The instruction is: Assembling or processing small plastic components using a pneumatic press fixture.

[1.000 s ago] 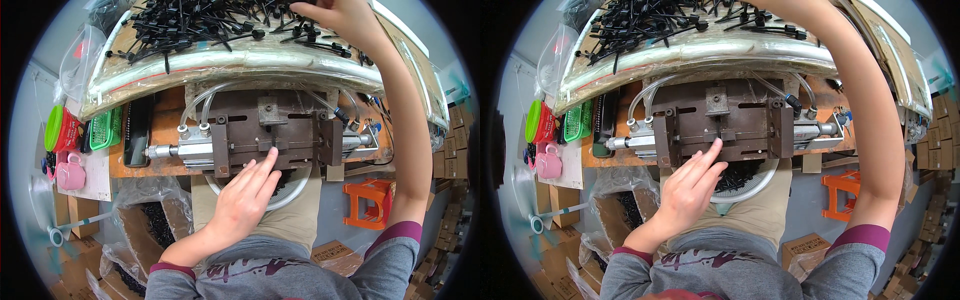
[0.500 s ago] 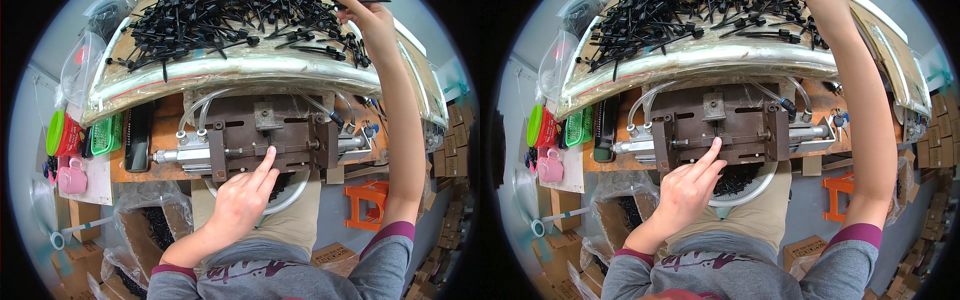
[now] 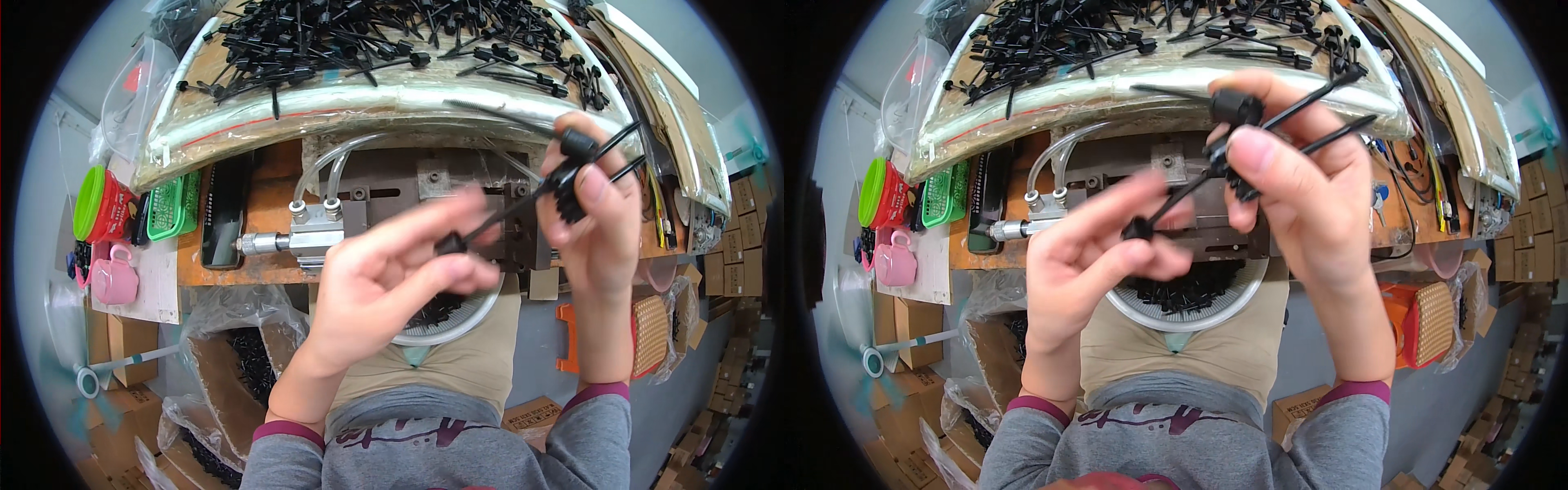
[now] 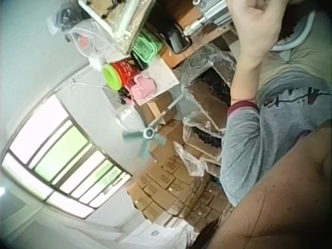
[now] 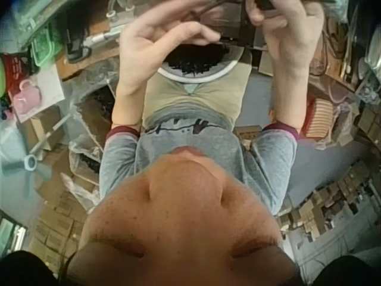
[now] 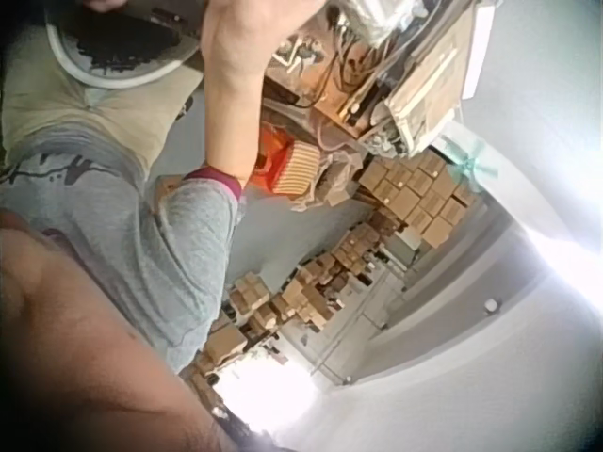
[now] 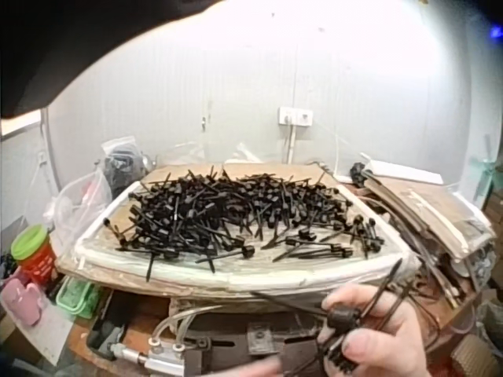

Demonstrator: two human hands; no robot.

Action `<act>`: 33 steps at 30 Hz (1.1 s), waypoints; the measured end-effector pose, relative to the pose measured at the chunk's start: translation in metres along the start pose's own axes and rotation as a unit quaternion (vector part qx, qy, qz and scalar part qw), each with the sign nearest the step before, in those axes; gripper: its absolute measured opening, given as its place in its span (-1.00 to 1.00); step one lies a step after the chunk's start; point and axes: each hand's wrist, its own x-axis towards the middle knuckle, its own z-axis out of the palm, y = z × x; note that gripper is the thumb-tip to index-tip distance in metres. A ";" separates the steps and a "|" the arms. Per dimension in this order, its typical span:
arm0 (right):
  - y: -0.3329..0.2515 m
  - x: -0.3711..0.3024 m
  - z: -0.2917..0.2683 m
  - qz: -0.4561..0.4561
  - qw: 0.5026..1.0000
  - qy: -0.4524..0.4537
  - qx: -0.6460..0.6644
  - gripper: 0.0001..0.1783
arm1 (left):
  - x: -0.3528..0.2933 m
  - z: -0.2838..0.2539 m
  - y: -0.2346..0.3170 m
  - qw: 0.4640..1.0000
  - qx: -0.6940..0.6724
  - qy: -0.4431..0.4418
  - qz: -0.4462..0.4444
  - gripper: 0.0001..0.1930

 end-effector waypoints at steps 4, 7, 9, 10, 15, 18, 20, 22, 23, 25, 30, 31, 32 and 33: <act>0.015 -0.021 -0.013 0.002 0.997 0.057 0.046 -0.52 | -0.020 -0.011 -0.003 0.987 0.154 -0.023 0.044 -0.56; 0.021 -0.034 -0.020 -0.042 0.991 0.126 -0.022 -0.53 | -0.034 -0.018 -0.015 0.917 0.375 -0.020 0.137 -0.53; 0.027 -0.044 -0.016 -0.041 0.984 0.147 -0.092 -0.55 | -0.038 -0.018 -0.032 0.836 0.505 0.005 0.214 -0.57; 0.029 -0.050 -0.014 -0.041 0.979 0.157 -0.127 -0.58 | -0.039 -0.016 -0.039 0.847 0.497 0.007 0.186 -0.68; 0.042 -0.071 -0.018 -0.120 0.938 0.110 -0.306 -0.58 | -0.038 -0.015 -0.068 0.751 0.623 -0.018 0.217 -0.67; 0.042 -0.079 -0.015 -0.140 0.910 0.080 -0.381 -0.55 | -0.029 -0.011 -0.064 0.678 0.700 -0.022 0.225 -0.69; 0.041 -0.085 -0.014 -0.148 0.886 0.074 -0.432 -0.54 | -0.025 -0.011 -0.062 0.673 0.706 -0.026 0.220 -0.70; 0.038 -0.086 -0.012 -0.167 0.856 0.068 -0.485 -0.53 | -0.024 -0.010 -0.060 0.670 0.710 -0.030 0.215 -0.69; 0.038 -0.088 -0.012 -0.169 0.851 0.063 -0.493 -0.53 | -0.025 -0.010 -0.059 0.670 0.711 -0.030 0.211 -0.69; 0.039 -0.091 -0.012 -0.176 0.843 0.055 -0.506 -0.53 | -0.025 -0.012 -0.057 0.691 0.693 -0.029 0.205 -0.66; 0.045 -0.092 -0.006 -0.212 0.846 -0.023 -0.489 -0.56 | -0.028 -0.001 -0.038 0.917 0.379 0.003 0.126 -0.56; 0.047 -0.091 -0.004 -0.224 0.847 -0.044 -0.480 -0.56 | -0.028 -0.001 -0.038 0.920 0.368 -0.013 0.137 -0.56; 0.050 -0.093 0.000 -0.222 0.853 -0.044 -0.471 -0.57 | -0.028 -0.001 -0.039 0.922 0.356 -0.029 0.148 -0.55; 0.053 -0.094 0.002 -0.220 0.859 -0.045 -0.460 -0.58 | -0.028 -0.002 -0.039 0.923 0.347 -0.043 0.159 -0.54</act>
